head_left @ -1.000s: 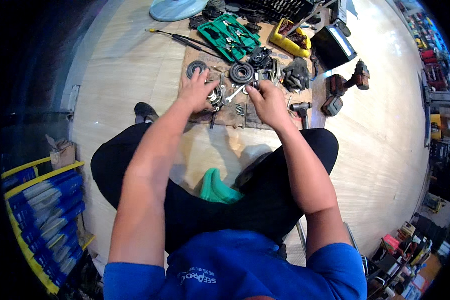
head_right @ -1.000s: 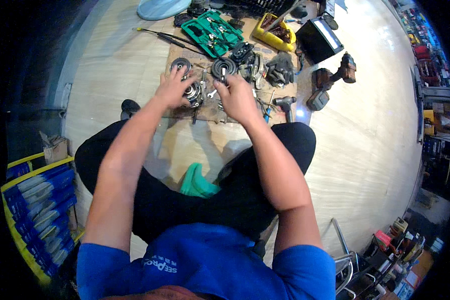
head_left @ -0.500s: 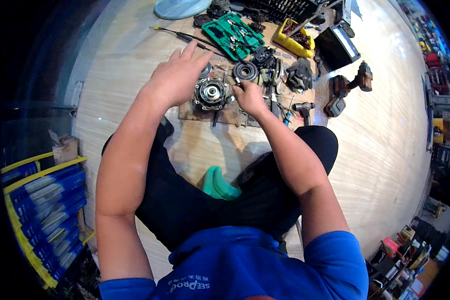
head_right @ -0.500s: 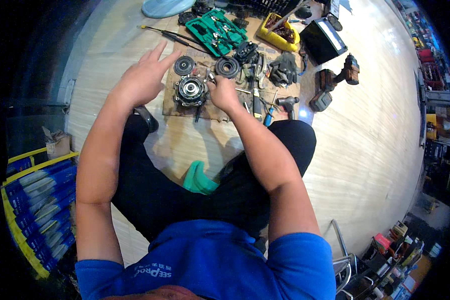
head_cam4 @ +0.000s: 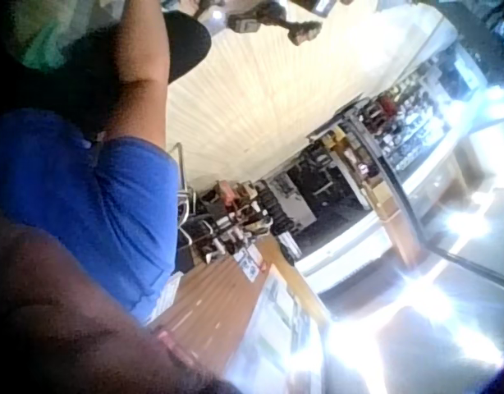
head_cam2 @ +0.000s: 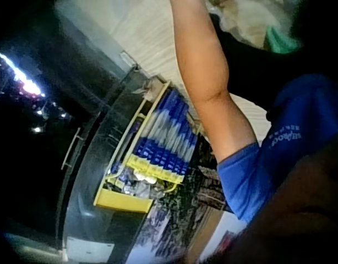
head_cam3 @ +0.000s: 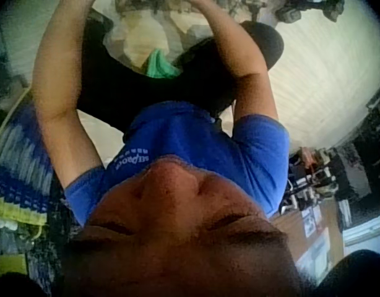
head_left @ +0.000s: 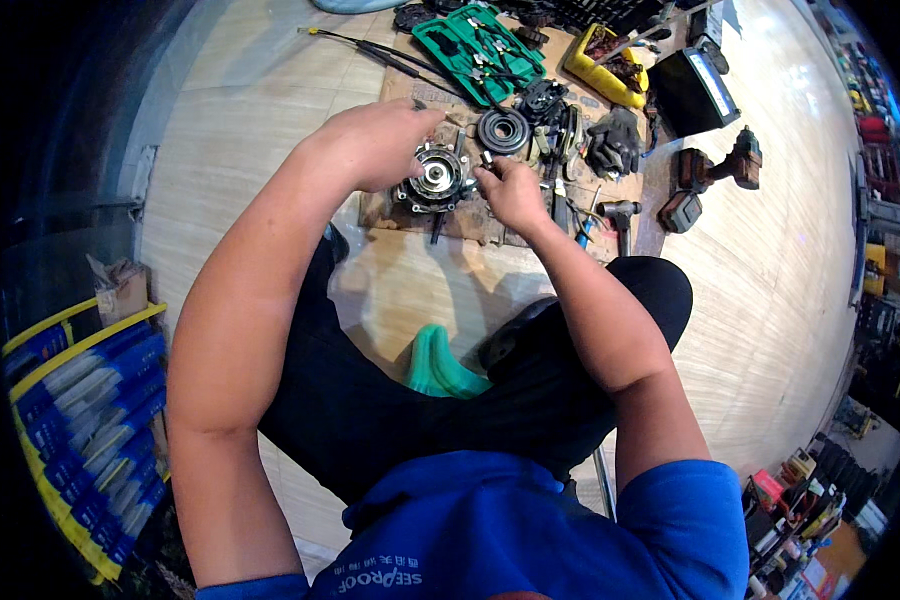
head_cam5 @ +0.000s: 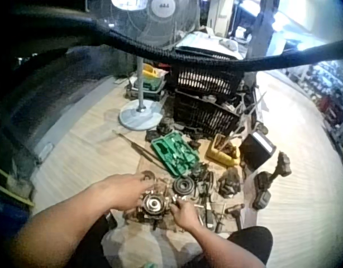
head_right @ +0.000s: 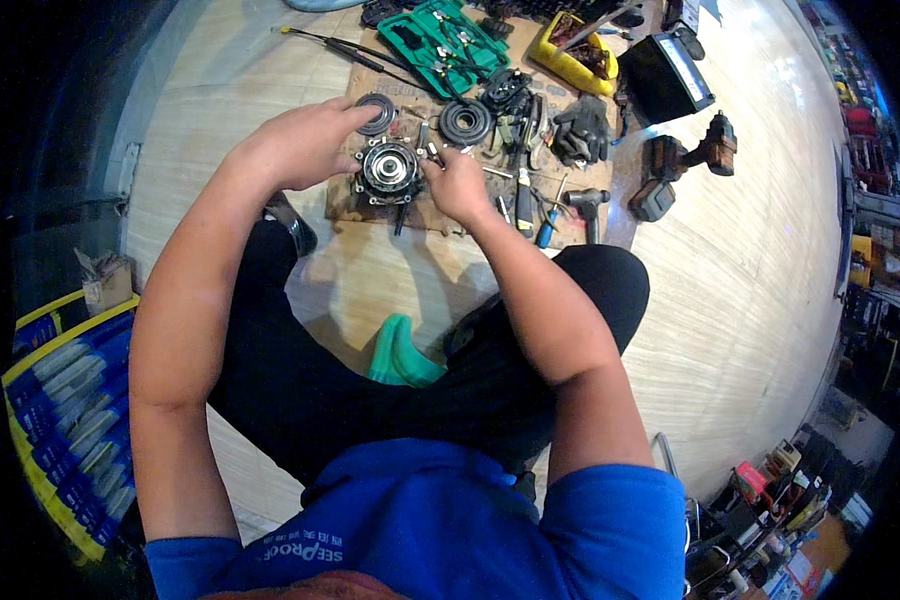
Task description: The person is assembling a circular mechanical component on a wooden board. They use a screwdriver and a wrench to install internal components and tighten hardware while handling gears and bearings.
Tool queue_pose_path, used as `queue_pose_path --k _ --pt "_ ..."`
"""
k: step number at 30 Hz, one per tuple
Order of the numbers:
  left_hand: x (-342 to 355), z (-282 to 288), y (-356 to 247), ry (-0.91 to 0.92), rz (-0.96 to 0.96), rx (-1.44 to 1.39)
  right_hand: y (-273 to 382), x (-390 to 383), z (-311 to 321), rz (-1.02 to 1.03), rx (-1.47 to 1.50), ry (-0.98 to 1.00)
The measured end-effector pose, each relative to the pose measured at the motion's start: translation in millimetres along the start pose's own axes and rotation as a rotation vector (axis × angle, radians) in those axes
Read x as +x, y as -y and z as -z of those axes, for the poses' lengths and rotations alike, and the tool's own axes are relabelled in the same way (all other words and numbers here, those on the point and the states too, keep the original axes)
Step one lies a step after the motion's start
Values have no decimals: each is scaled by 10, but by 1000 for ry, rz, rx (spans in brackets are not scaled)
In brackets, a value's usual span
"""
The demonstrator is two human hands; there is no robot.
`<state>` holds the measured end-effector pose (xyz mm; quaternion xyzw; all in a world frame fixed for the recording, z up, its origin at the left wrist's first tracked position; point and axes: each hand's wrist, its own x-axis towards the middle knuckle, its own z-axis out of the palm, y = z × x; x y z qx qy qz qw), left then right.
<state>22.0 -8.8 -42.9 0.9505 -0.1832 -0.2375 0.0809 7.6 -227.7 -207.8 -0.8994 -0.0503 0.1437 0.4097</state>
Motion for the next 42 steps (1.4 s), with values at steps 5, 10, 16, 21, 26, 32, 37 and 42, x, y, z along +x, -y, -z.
queue_pose_path --k 5,10,16,21,26,32,37,42 --pt "36 -94 11 -16 -21 -11 12 -28 45 5 -22 6" --pt "20 -14 -61 75 -4 -26 -35 -61 61 98 -46 61" --pt "-18 -39 -91 66 9 -24 -41 -100 94 351 -188 130" --pt "-4 -58 -110 56 1 -26 -63 -131 73 337 -374 147" --pt "4 -105 -81 39 -11 -18 162 -214 139 199 -531 77" --pt "28 -110 -111 -3 -43 -17 46 -148 160 347 -453 268" --pt "41 -81 -164 4 -47 -11 -49 -140 158 431 -386 261" --pt "50 -64 -183 28 -29 -2 42 -167 199 415 -245 266"
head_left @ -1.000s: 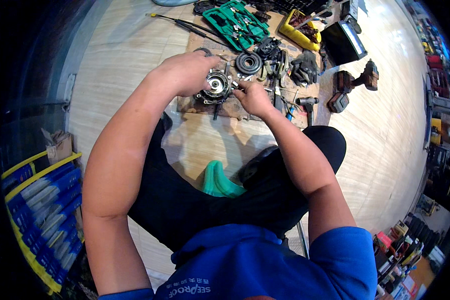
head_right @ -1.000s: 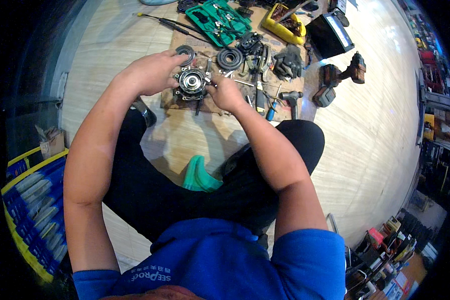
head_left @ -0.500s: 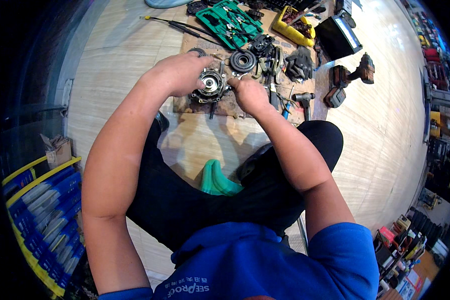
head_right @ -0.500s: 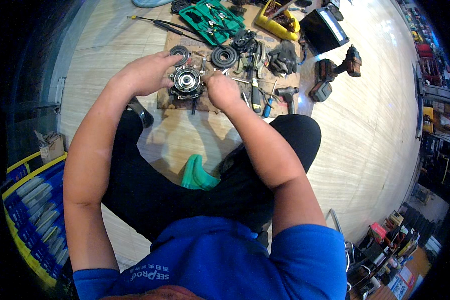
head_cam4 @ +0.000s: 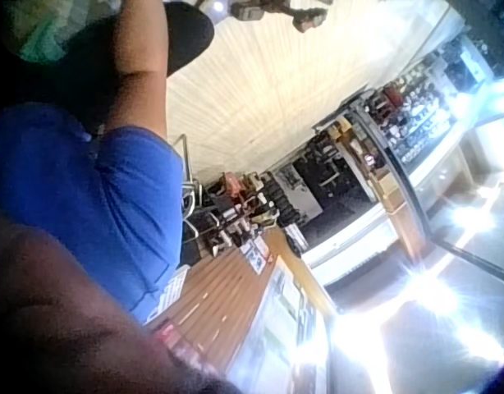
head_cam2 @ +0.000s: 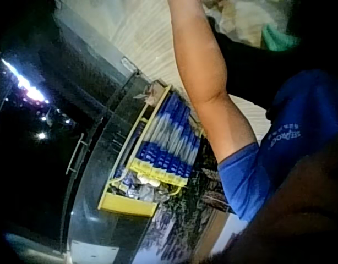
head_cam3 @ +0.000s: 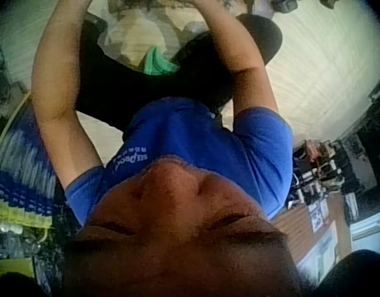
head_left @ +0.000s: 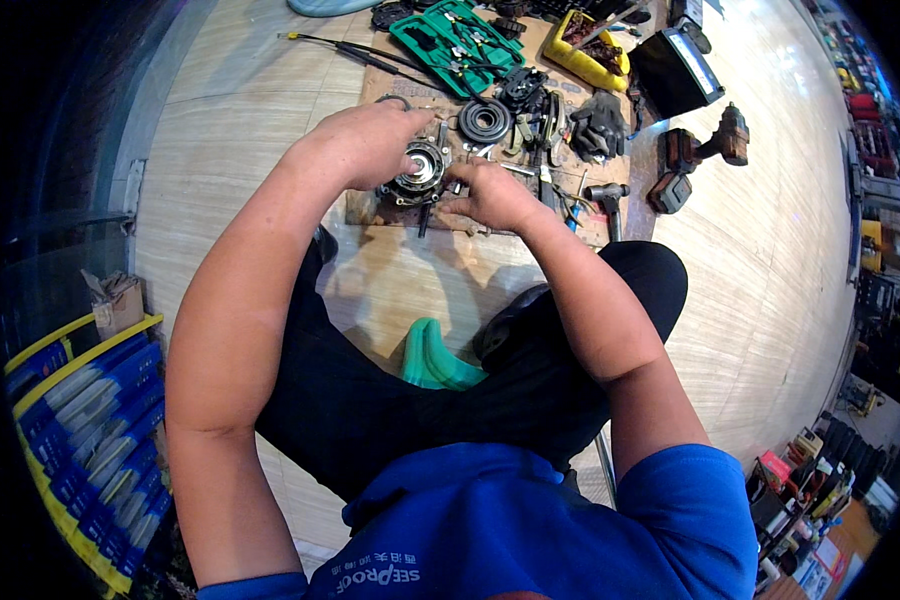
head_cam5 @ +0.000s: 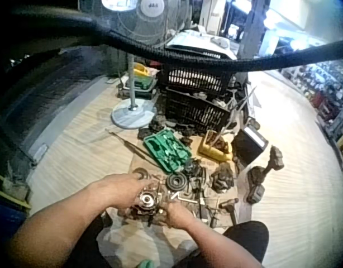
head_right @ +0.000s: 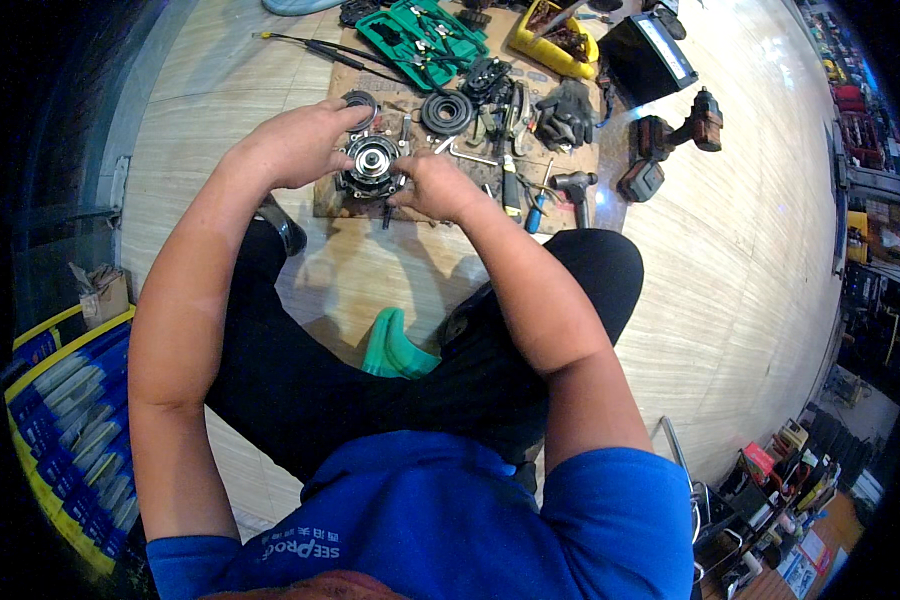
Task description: The person is assembling a circular mechanical component on a wooden board. They use a screwdriver and a wrench to install internal components and tighten hardware while handling gears and bearings.
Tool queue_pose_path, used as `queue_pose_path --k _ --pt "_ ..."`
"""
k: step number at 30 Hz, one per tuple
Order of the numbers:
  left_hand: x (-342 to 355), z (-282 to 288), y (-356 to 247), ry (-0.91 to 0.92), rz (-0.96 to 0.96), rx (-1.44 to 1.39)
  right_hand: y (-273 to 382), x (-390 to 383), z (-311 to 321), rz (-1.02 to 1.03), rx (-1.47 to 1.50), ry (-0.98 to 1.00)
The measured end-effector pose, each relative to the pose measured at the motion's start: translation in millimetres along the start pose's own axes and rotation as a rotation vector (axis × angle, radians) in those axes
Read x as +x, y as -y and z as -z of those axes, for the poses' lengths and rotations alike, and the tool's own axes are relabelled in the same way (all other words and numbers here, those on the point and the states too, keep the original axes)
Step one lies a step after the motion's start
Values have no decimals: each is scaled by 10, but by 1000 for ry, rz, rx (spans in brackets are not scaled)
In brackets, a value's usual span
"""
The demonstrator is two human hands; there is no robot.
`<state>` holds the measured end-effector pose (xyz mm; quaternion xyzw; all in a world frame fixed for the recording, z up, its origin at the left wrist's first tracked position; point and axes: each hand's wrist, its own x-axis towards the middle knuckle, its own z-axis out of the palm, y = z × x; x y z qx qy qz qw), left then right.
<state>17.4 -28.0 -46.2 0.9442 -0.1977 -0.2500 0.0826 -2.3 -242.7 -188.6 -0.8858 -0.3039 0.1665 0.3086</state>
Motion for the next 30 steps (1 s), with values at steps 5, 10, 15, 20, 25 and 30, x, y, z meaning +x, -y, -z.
queue_pose_path --k 5,10,15,20,25,30 --pt "0 13 3 24 -7 10 44 35 42 -86 -2 67" --pt "-3 -13 10 1 -3 6 -78 5 -31 -11 -1 -48" --pt "5 -14 12 -6 -13 5 -213 -10 -149 -173 468 -149" --pt "6 -26 -5 -26 -14 -1 -297 -26 -224 -338 817 -46" --pt "0 -31 18 -13 -10 -18 -310 -9 -332 -552 1231 -77" --pt "2 21 -5 -9 -18 -36 -307 105 -386 -558 587 -198"
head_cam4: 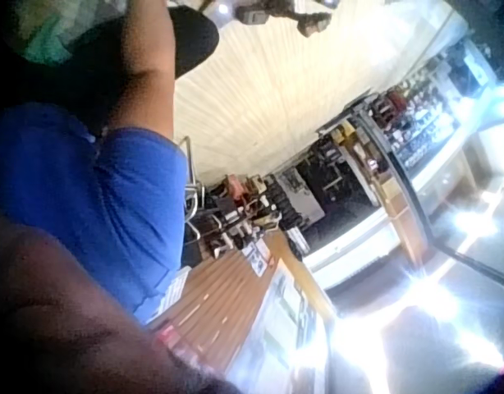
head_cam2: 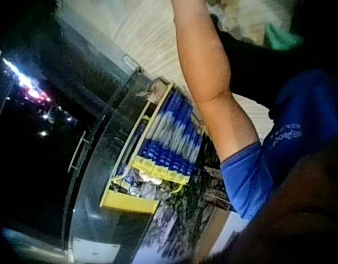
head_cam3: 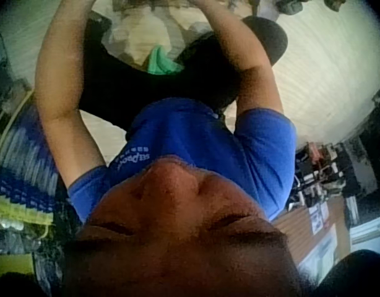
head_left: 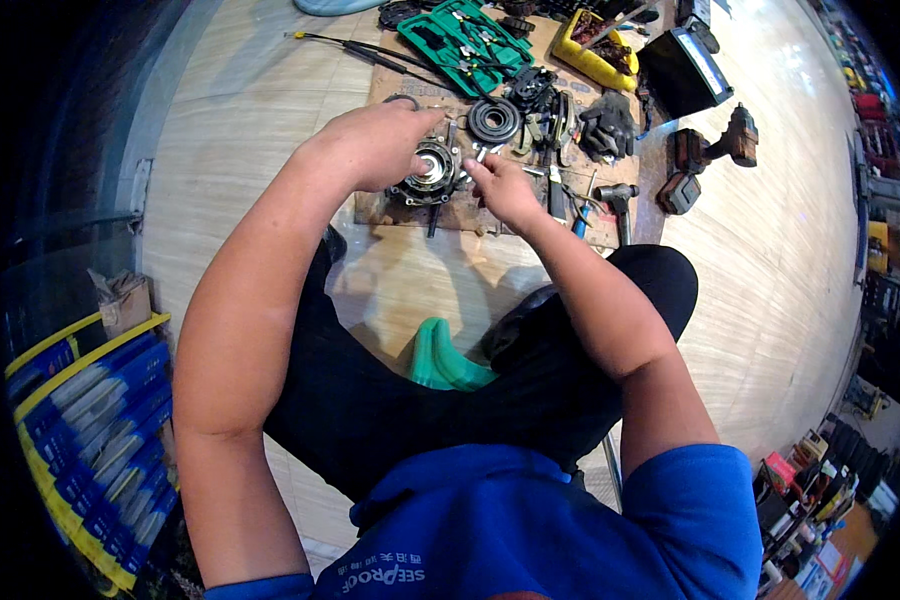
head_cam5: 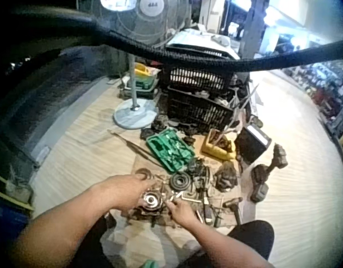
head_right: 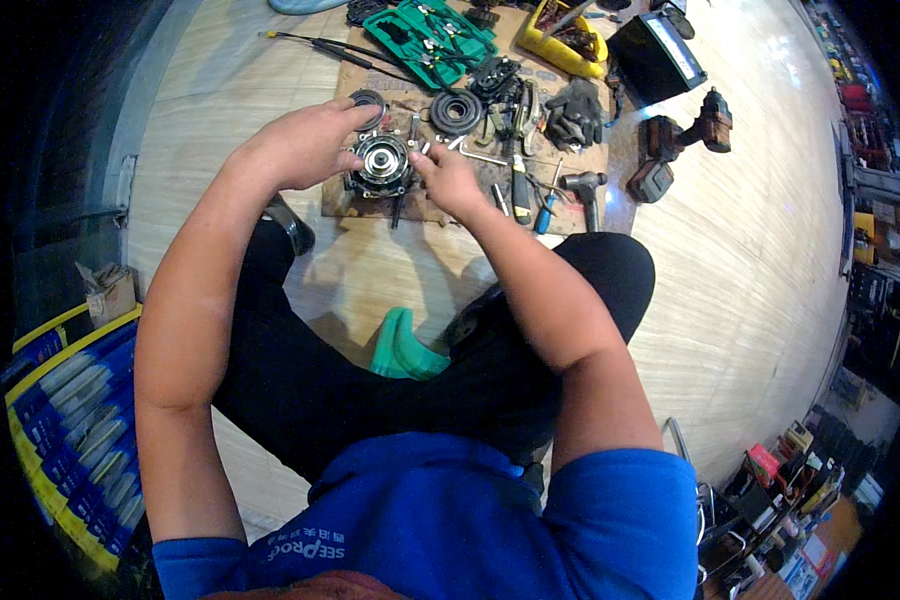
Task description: The person is assembling a circular mechanical component on a wooden board. They use a screwdriver and a wrench to install internal components and tighten hardware while handling gears and bearings.
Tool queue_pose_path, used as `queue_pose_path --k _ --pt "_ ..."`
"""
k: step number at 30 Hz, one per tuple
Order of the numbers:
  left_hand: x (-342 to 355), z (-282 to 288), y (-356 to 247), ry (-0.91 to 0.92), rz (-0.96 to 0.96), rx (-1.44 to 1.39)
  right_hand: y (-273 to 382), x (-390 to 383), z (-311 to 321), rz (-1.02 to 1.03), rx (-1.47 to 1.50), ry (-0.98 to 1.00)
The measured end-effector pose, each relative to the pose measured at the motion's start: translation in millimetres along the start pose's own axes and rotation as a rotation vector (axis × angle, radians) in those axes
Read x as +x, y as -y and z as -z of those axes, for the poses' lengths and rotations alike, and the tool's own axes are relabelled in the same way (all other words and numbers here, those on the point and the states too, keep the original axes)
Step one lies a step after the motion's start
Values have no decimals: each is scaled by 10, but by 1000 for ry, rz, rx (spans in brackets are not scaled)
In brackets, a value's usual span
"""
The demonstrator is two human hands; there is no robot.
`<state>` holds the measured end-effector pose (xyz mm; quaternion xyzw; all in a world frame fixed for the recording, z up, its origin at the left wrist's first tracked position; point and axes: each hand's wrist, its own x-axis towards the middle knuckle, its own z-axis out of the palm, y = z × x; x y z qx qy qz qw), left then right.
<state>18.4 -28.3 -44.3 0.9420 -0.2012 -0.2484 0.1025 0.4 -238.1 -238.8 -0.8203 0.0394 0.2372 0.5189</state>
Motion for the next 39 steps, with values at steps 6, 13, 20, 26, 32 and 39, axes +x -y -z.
queue_pose_path --k 6,13,20,26,32,39 --pt "21 -32 87 6 8 18 291 -121 28 232 -364 -69" --pt "15 -60 92 -29 -22 -6 315 -224 44 439 -583 -11" --pt "17 -49 87 -1 -24 33 596 -364 110 319 -863 92" --pt "20 -61 89 -30 -40 34 470 -285 123 465 -894 161" --pt "28 -68 96 -24 -32 40 424 -297 135 536 -694 107" --pt "25 -51 98 0 -24 39 399 -232 129 439 -684 155"
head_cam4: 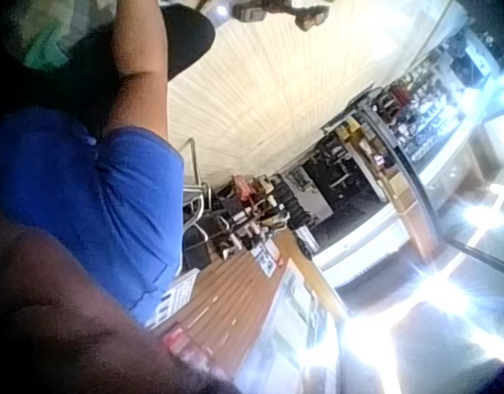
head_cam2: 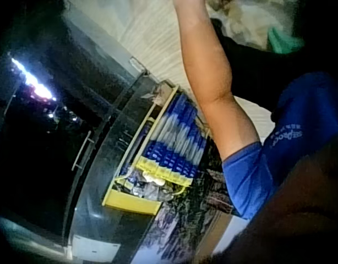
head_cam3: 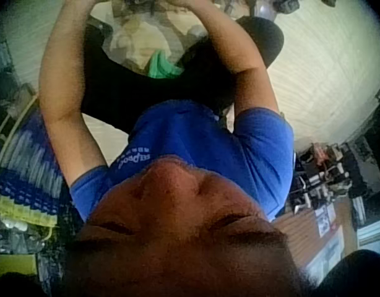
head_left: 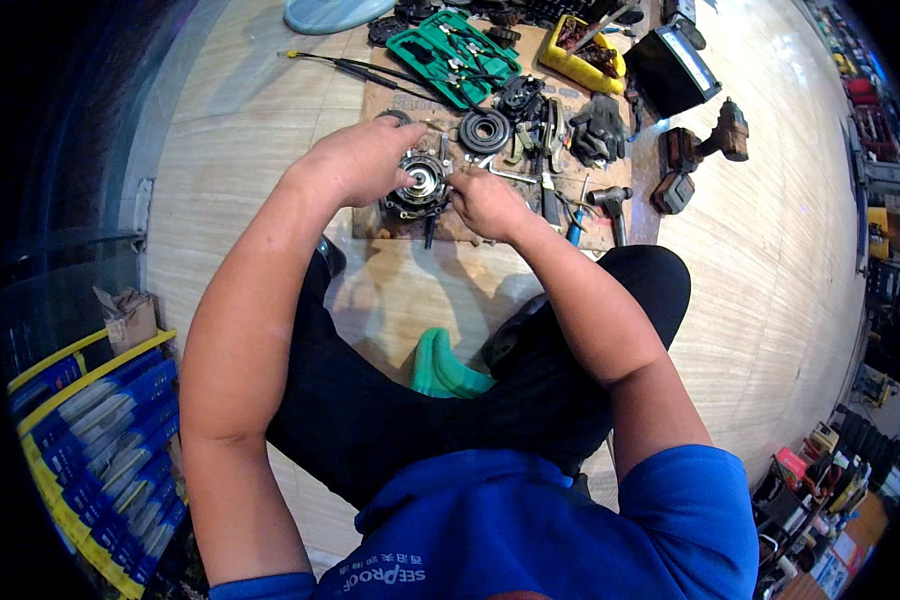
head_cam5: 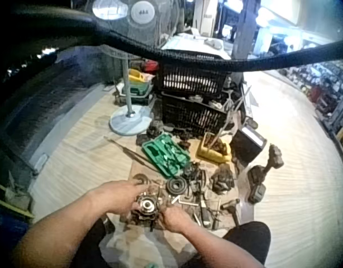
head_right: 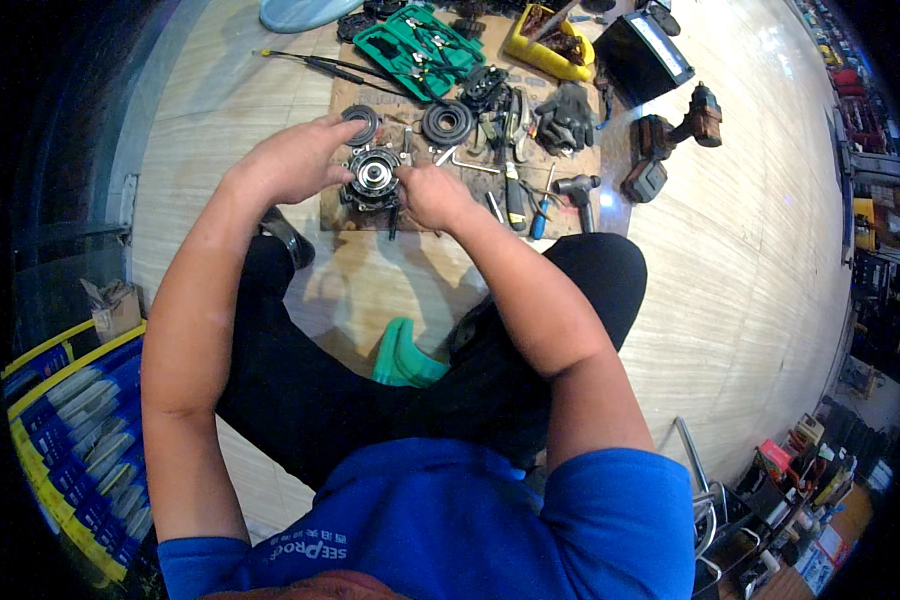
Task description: The person is assembling a circular mechanical component on a wooden board. They use a screwdriver and a wrench to install internal components and tighten hardware while handling gears and bearings.
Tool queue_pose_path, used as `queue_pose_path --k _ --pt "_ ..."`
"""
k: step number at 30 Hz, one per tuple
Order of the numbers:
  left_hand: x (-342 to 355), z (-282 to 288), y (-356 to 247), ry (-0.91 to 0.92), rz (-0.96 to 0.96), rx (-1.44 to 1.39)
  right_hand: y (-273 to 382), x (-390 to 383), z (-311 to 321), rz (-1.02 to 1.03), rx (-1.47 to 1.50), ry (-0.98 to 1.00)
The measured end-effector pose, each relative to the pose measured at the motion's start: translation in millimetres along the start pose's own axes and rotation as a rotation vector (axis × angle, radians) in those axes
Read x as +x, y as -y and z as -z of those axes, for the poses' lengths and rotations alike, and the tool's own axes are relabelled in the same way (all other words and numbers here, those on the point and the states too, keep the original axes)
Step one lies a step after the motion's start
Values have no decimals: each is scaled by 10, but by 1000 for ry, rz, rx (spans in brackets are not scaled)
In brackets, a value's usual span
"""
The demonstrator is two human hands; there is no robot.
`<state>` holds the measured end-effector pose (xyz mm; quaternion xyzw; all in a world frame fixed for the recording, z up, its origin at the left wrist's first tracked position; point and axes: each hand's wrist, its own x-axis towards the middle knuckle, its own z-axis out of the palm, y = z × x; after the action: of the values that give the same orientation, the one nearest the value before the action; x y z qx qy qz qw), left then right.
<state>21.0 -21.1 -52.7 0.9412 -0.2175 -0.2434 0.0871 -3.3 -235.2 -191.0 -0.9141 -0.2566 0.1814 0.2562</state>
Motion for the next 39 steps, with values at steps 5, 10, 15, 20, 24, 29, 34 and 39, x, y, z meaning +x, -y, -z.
queue_pose_path --k 5,10,15,20,24,29,34,39 --pt "-9 12 0 -13 0 5 -152 1 -79 -1 191 -113" --pt "-12 36 -49 6 6 -11 -163 -31 -225 -303 1081 -92" --pt "-13 9 -3 -5 -4 -16 -173 -40 -259 -465 1450 -33" --pt "-19 17 -8 6 20 -17 -115 -5 -256 -462 1308 -46" --pt "-10 15 4 5 21 -10 -171 84 -306 -336 652 -114" --pt "-34 17 -5 4 34 -9 -41 44 -202 -156 168 -252" --pt "-29 36 -30 22 31 -18 -69 19 -201 -80 60 -166" --pt "-48 89 -79 61 57 -37 -39 -31 -189 19 109 -205"
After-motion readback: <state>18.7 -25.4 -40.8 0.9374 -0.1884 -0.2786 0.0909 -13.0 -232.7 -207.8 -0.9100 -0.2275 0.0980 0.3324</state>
